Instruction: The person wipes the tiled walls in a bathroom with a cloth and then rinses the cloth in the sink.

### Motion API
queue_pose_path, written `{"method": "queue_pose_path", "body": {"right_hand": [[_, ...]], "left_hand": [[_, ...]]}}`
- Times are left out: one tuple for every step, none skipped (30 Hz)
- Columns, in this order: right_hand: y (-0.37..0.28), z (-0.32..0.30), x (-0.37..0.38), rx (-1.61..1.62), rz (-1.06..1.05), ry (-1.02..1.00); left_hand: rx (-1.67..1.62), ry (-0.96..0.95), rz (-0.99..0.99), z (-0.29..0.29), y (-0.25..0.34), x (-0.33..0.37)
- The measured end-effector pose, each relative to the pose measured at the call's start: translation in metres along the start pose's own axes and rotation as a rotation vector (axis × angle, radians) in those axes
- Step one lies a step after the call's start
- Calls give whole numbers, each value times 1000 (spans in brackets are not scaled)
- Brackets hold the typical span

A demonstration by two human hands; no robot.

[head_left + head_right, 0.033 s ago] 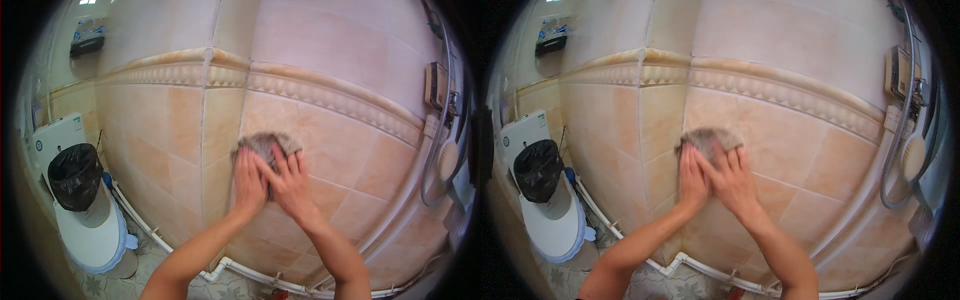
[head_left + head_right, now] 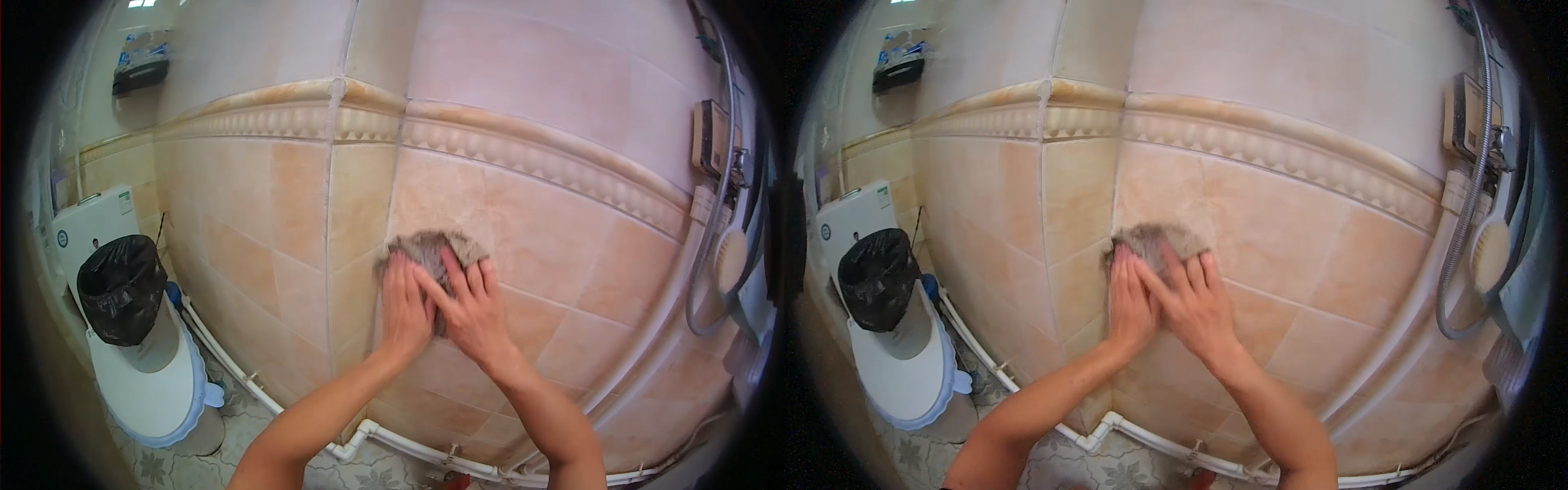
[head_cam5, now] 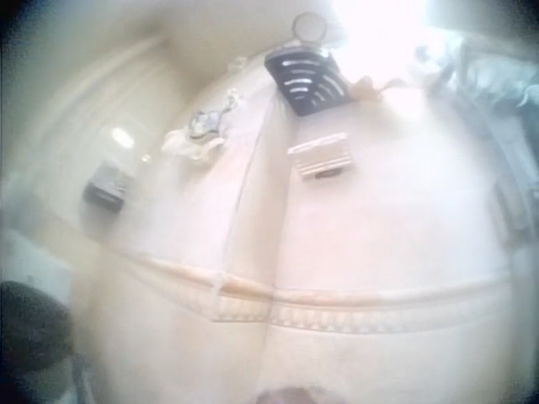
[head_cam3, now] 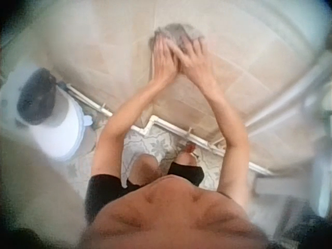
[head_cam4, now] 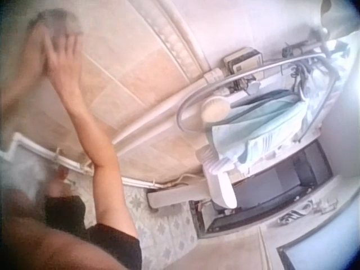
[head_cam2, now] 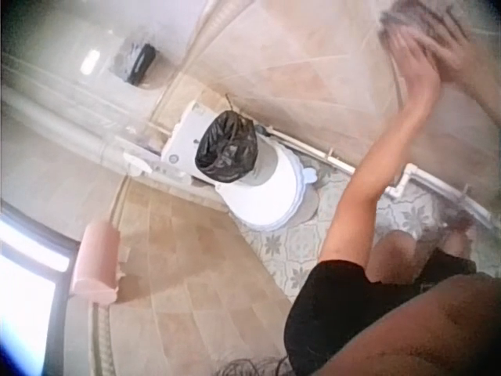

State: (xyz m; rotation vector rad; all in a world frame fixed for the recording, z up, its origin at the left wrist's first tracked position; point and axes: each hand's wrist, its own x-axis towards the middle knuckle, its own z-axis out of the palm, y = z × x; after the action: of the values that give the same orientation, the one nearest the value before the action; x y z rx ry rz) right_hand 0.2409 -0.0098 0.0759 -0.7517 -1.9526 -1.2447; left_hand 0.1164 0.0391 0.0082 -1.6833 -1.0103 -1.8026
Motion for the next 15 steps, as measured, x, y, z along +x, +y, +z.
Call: {"method": "queue_pose_path", "body": {"right_hand": [[1, -2, -11, -13, 1, -8], [5, -4, -21, -35, 13, -33], [8, -7, -26, -56, 26, -56], [14, -10, -26, -66, 29, -63], [19, -15, -20, -116, 74, -46], [25, -20, -14, -166, 119, -29], [34, -26, -10, -197, 158, -16], [42, -33, -4, -217, 152, -27], [44, -36, 5, -258, 211, 5], [45, -42, 10, -306, 270, 35], [46, -47, 13, -303, 302, 27], [46, -52, 13, -305, 300, 25], [45, -56, 11, -248, 299, 90], [43, -58, 10, -189, 294, 154], [45, -58, 5, -88, 216, 67]], "left_hand": [[-16, -32, 63, -3, 4, -6], [-28, -64, 128, -3, 8, -7], [-34, -79, 166, -3, 11, -3], [-47, -79, 166, -1, 15, 9], [3, -85, 256, 1, 15, 24], [53, -90, 347, 3, 16, 40], [4, -83, 374, 6, 24, 59], [-16, -73, 368, 8, 34, 75], [-29, -94, 379, 4, 39, 90], [-49, -112, 390, 5, 45, 97], [-48, -47, 332, 11, 56, 96], [-51, -46, 330, 16, 64, 90], [-99, -41, 324, 22, 70, 82], [-145, -34, 315, 24, 73, 73], [-247, -133, 322, 27, 71, 65]]}}
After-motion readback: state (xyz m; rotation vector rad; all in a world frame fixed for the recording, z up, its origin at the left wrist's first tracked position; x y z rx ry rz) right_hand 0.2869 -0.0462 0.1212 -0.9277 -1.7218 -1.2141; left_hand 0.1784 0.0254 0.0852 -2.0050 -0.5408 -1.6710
